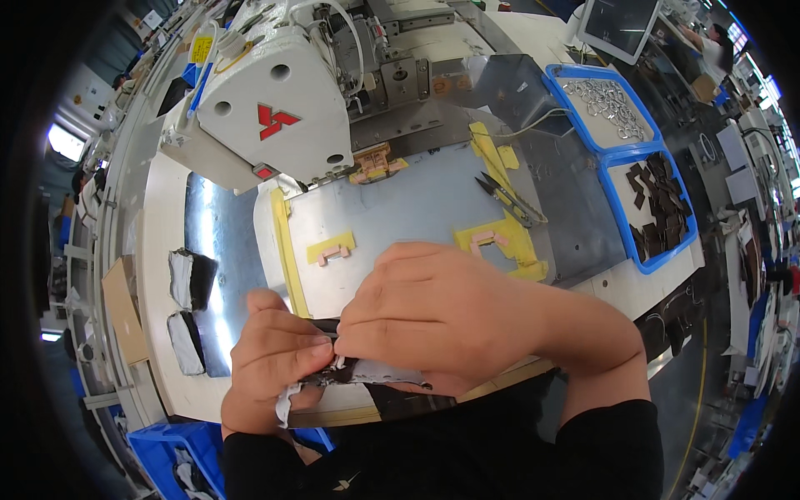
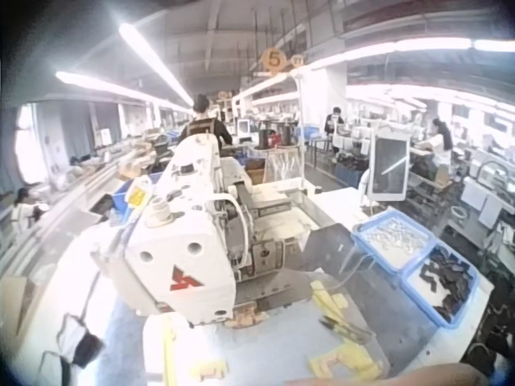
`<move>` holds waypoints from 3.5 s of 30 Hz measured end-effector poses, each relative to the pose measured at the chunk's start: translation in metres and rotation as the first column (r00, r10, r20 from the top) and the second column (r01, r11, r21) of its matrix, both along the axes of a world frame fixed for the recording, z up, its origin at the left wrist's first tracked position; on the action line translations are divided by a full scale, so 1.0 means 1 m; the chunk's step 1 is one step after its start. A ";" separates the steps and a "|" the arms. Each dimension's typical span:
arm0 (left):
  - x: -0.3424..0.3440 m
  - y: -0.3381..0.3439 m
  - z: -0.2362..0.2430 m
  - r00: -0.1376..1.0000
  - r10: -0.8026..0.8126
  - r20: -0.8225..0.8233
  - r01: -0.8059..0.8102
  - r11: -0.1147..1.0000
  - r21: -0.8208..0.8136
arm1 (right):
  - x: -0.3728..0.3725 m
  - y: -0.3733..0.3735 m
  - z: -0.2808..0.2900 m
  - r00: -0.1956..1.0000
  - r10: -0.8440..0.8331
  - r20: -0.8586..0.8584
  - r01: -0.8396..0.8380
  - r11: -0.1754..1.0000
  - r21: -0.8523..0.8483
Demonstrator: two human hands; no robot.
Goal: The person trims threads from fabric pieces using thread snips, aligns the components on a zippered strip, and positions the assembly into a sewing machine before operating the touchscreen to stitch them.
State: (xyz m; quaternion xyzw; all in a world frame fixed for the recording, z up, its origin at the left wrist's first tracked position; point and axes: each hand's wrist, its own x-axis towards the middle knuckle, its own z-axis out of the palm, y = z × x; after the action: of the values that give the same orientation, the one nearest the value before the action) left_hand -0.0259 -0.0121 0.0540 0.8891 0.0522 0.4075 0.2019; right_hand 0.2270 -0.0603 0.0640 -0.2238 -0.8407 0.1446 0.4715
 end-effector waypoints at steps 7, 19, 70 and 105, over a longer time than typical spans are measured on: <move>0.038 0.021 -0.030 0.967 0.219 -0.132 -0.221 0.453 -0.864 | 0.010 0.023 -0.015 0.958 -0.268 0.099 0.249 0.617 -0.747; 0.070 0.053 -0.072 0.858 0.331 -0.393 -0.306 0.944 0.126 | 0.032 0.105 -0.071 0.743 -0.437 0.506 0.663 0.381 -0.644; 0.074 0.071 -0.077 0.634 0.352 -0.689 -0.383 0.916 0.115 | 0.035 0.070 -0.080 0.729 -0.337 0.596 0.555 0.801 -0.225; 0.075 0.074 -0.077 0.648 0.362 -0.670 -0.345 0.924 0.166 | 0.031 0.070 -0.079 0.674 -0.372 0.638 0.579 0.803 -0.144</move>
State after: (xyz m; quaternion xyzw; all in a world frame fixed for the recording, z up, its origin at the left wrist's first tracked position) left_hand 0.0490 0.0614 -0.0232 0.9506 0.2908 0.0795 0.0742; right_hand 0.2577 0.0098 -0.0148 -0.5475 -0.8159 0.0798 0.1680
